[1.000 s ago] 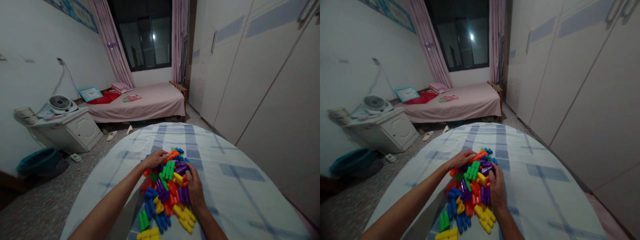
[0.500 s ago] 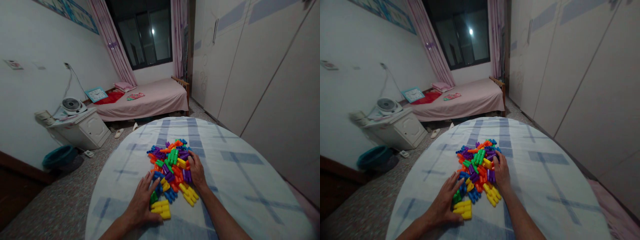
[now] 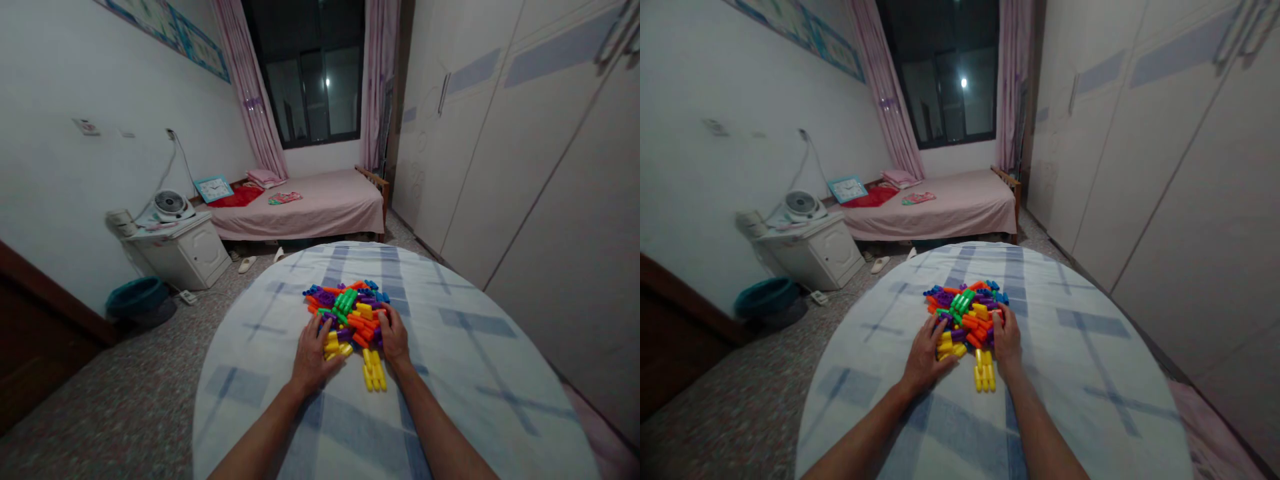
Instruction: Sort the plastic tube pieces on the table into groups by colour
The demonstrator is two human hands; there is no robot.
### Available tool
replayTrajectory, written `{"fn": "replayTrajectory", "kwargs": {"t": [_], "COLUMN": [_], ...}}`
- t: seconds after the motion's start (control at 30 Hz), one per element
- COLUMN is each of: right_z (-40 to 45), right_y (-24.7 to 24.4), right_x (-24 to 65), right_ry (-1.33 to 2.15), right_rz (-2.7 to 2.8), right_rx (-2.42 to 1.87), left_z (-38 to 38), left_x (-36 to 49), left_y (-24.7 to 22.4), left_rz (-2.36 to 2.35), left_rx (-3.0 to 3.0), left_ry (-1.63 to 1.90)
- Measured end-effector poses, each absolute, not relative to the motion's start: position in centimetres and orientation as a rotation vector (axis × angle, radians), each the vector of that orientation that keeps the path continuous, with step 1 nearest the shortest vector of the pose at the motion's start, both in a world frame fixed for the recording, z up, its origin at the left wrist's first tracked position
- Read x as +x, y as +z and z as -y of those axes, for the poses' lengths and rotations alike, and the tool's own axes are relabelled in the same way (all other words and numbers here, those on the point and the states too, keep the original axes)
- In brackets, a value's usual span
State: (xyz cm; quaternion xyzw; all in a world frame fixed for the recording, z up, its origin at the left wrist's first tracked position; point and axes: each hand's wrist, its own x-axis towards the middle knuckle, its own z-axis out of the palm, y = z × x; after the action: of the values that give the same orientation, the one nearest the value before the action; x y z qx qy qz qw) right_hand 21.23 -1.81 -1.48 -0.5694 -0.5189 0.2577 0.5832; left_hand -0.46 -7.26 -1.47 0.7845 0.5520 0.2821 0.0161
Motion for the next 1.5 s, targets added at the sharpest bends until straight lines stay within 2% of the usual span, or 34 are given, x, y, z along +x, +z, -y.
{"fn": "replayTrajectory", "kwargs": {"t": [0.23,0.33,0.47,0.63,0.73,0.97,1.13,1.23,1.4,1.5], "right_z": [1.2,2.5,6.7,12.2,12.8,10.5,11.7,12.2,12.4,12.4], "right_y": [0.3,0.5,-1.2,-3.1,-2.9,-2.5,-1.4,-0.7,-0.6,-0.8], "right_x": [21.4,23.0,25.0,23.4,21.0,18.4,19.5,20.3,20.3,20.1], "right_ry": [0.745,0.631,0.327,0.152,0.112,0.174,0.051,0.068,0.281,0.320], "right_rz": [1.259,1.351,1.487,1.641,1.677,1.649,1.530,1.491,1.591,1.733], "right_rx": [-1.408,-1.454,-1.637,-1.738,-1.657,-1.322,-1.346,-1.412,-1.531,-1.455], "left_z": [4.4,4.7,8.4,12.4,12.2,11.0,13.0,13.8,14.0,13.9], "left_x": [1.2,0.8,-0.7,0.2,2.0,3.4,2.5,2.6,3.6,3.9], "left_y": [-0.7,-0.1,-1.2,-4.5,-4.8,-2.1,-0.6,-0.1,0.1,0.1], "left_rz": [-1.854,-1.889,-1.901,-1.871,-1.799,-1.673,-1.688,-1.503,-1.300,-1.391], "left_rx": [2.091,1.945,1.813,1.550,1.511,1.682,1.917,2.139,2.595,2.607], "left_ry": [1.293,1.439,1.353,1.254,1.332,1.563,1.789,1.634,1.013,0.942]}}
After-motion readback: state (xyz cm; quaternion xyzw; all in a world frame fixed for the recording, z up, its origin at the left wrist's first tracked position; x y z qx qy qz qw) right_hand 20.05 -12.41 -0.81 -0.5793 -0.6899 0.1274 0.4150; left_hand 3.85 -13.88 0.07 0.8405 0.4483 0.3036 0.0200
